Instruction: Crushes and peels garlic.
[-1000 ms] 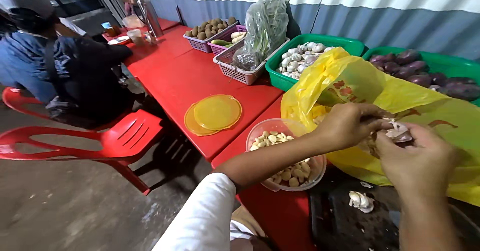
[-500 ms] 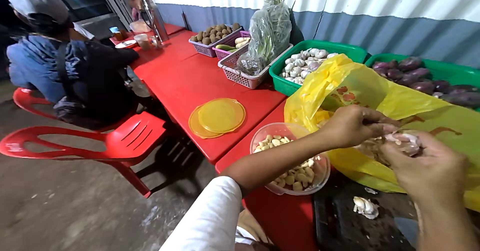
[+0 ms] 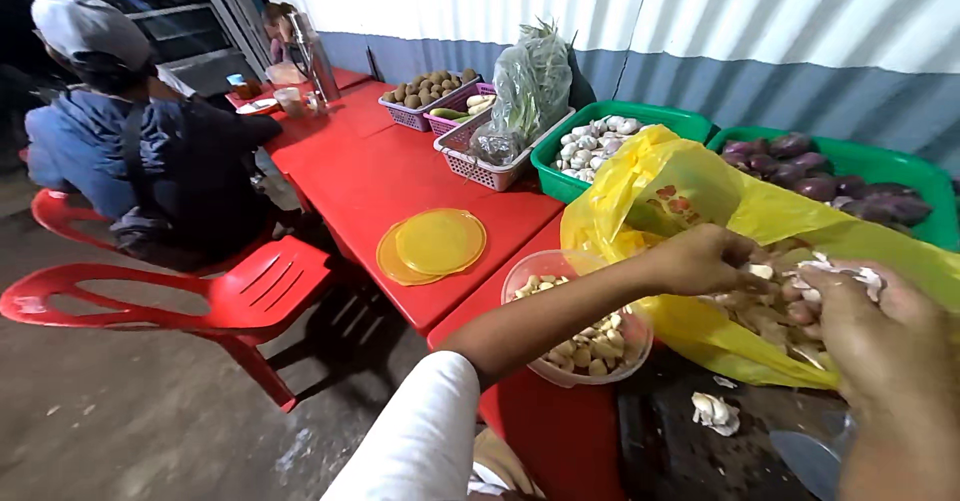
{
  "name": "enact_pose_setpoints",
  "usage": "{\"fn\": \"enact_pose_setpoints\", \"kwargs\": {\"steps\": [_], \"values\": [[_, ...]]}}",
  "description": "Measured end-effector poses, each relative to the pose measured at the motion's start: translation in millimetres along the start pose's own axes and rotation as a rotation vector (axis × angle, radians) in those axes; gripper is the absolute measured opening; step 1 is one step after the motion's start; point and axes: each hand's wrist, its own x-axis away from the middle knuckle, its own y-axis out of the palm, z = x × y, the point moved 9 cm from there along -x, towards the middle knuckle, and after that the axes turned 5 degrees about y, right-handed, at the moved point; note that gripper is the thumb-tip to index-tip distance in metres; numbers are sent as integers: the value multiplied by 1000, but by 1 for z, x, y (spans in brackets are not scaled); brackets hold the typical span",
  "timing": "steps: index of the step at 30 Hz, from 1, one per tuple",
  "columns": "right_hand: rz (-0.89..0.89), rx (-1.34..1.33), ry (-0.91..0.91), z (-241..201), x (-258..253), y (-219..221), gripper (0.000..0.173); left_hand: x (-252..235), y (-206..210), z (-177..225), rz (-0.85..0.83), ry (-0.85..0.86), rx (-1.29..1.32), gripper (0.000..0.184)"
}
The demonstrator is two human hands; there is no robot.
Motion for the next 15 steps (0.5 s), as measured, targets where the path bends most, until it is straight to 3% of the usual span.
{"fn": "enact_pose_setpoints", "kwargs": {"steps": [4, 7, 13, 15], "values": [[-19, 29, 56, -4, 6, 3, 32, 47, -22, 14, 12, 23, -2, 24], [-46, 51, 143, -2, 6, 7, 31, 69, -34, 2, 10, -43, 58, 29], [-106, 121, 161, 11, 3, 17, 30, 87, -33, -15, -10, -118, 55, 28], [-112, 102, 150, 10, 3, 18, 30, 91, -36, -16, 11, -126, -59, 25]]}}
